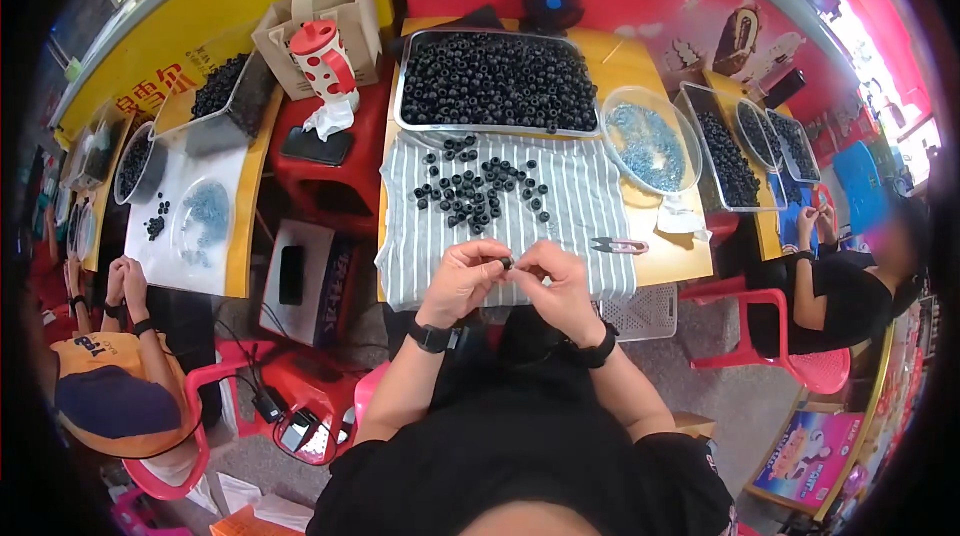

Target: Manually sort and inspect small black plastic or rubber components on a work table.

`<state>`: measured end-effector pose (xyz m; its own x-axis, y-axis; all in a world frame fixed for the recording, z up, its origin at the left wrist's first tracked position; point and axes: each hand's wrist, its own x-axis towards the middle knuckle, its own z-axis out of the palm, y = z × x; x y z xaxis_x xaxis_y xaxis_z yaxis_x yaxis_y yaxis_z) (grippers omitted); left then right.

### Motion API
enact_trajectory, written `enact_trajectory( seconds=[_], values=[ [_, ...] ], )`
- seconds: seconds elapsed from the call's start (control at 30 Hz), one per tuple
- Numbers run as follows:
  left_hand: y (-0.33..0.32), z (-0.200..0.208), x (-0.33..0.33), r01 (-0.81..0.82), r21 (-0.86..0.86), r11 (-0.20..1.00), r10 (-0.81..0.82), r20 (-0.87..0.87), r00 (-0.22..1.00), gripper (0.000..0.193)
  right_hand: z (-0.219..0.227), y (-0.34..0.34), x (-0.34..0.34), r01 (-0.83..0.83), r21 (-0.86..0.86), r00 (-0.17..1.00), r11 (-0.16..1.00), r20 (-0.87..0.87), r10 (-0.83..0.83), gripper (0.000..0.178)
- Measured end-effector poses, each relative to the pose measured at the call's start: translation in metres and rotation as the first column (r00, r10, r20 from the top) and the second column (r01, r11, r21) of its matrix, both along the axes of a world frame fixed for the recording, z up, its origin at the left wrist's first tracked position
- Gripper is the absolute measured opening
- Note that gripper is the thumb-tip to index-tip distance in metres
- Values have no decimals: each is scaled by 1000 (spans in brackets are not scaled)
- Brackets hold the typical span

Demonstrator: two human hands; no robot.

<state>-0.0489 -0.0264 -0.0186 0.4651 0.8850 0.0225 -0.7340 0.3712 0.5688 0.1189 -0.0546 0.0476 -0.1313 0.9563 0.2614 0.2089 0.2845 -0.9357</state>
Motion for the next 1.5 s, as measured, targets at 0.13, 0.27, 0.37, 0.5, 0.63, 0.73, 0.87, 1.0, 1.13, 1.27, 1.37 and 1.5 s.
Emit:
enact_trajectory(
  seconds=[0.13,0.27,0.37,0.5,0.63,0.73,0.87,1.0,1.13,1.27,1.37,1.5],
  values=[
    [-1,-5,0,27,64,998,-26,-16,1000,17,-1,3,-3,-38,13,999,999,-23,39,7],
    [0,2,-4,123,87,989,-119,-45,992,14,1,1,4,-68,-115,998,991,4,69,9],
    [-1,3,-7,192,102,976,-192,-12,981,16,5,0,11,-107,-249,994,963,-30,103,8],
    [-2,-6,-5,124,4,992,-124,1,992,22,-14,16,41,115,-124,992,986,63,-108,7],
    [2,-7,-3,67,-31,997,-66,34,997,23,-16,28,51,206,140,858,969,451,-247,12],
    [4,-6,-2,65,-31,997,-63,56,996,22,-14,25,35,131,110,837,985,521,-169,13],
    [3,0,-2,56,-45,997,-53,64,997,20,-24,25,23,85,165,698,983,694,-177,9],
    [3,-1,-2,68,-32,997,-66,66,996,20,-23,32,30,100,148,751,984,637,-172,7],
    [3,-2,-3,67,-33,997,-65,53,996,21,-16,54,46,154,174,747,973,624,-230,6],
    [3,-2,-3,75,-22,997,-74,56,996,22,-13,87,53,131,220,748,967,617,-242,6],
    [3,-1,-2,63,-17,998,-62,51,997,22,-12,114,49,136,271,742,953,609,-279,7],
    [3,-2,-3,80,-29,996,-79,41,996,21,-4,135,36,76,228,714,971,667,-212,8]
  ],
)
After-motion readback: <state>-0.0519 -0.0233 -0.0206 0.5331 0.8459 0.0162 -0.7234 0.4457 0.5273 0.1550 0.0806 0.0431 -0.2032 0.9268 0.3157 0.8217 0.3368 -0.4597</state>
